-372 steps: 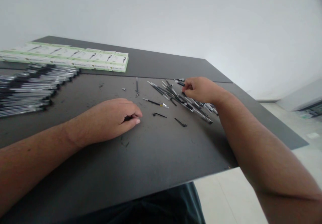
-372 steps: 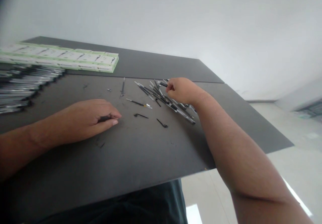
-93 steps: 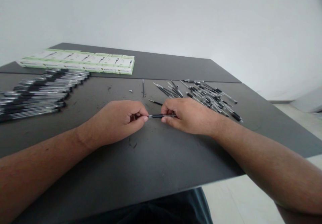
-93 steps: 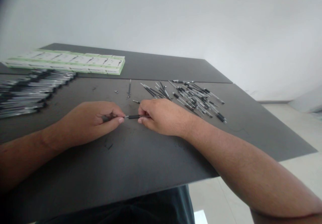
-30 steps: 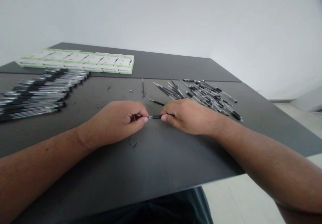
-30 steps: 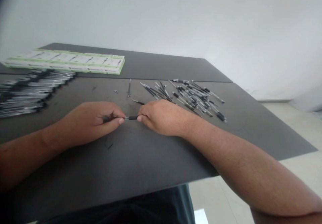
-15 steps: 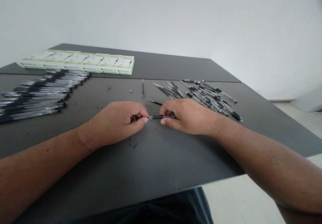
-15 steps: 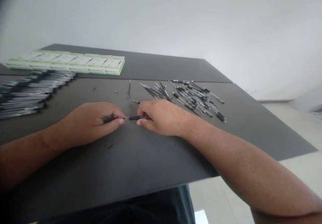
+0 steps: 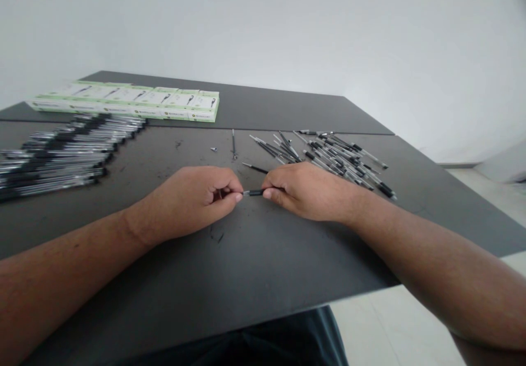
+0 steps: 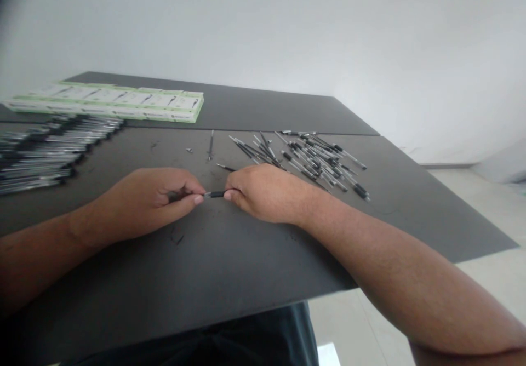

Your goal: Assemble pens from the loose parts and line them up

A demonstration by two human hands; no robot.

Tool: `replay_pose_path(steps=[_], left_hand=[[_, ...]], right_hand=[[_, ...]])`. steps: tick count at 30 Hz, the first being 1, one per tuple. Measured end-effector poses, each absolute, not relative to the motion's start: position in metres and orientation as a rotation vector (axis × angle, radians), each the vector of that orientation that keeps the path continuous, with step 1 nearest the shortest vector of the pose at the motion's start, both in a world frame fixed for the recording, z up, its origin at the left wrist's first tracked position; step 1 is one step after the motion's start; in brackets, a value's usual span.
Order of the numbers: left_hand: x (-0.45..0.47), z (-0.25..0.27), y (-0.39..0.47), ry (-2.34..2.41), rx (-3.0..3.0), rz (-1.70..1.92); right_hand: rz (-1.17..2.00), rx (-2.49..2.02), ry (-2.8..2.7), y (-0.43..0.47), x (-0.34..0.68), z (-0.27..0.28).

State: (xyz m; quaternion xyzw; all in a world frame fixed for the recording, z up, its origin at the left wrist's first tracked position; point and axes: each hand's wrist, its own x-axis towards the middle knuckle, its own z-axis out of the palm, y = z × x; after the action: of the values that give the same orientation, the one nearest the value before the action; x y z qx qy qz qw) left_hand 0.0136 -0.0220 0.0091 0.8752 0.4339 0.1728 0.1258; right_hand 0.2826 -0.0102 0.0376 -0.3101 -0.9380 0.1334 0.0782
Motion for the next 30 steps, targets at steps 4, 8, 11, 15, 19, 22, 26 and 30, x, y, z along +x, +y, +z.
replay_pose_path(steps=[4,8,11,15,19,22,26,30], left_hand=[[0.0140,0.0102,-0.0225,1.269,2.553,0.500],[0.0142,0.0106,-0.0228,1.259,2.559,0.508],[0.0141,0.0113,-0.0230,1.264,2.553,0.502],[0.0141,0.0115,-0.0229,1.265,2.560,0.495],[0.0146,0.0101,-0.0223,1.249,2.569,0.496],[0.0146,0.0095,-0.0221,1.250,2.562,0.504],[0.0139,0.0099,-0.0221,1.254,2.564,0.497],[0.0138,0.0099,-0.0216,1.249,2.574,0.484]], right_hand=[[0.459,-0.983,-2.753,-0.0102,0.2823,0.0383],[0.412,-0.970,-2.794,-0.0101,0.2824,0.0383],[0.407,-0.920,-2.833,-0.0106,0.2822,0.0385],[0.455,-1.001,-2.767,-0.0113,0.2821,0.0390],[0.395,-0.962,-2.832,-0.0108,0.2817,0.0392],[0.392,-0.907,-2.860,-0.0104,0.2815,0.0390],[0.461,-0.996,-2.774,-0.0107,0.2815,0.0390],[0.431,-0.994,-2.809,-0.0112,0.2809,0.0391]])
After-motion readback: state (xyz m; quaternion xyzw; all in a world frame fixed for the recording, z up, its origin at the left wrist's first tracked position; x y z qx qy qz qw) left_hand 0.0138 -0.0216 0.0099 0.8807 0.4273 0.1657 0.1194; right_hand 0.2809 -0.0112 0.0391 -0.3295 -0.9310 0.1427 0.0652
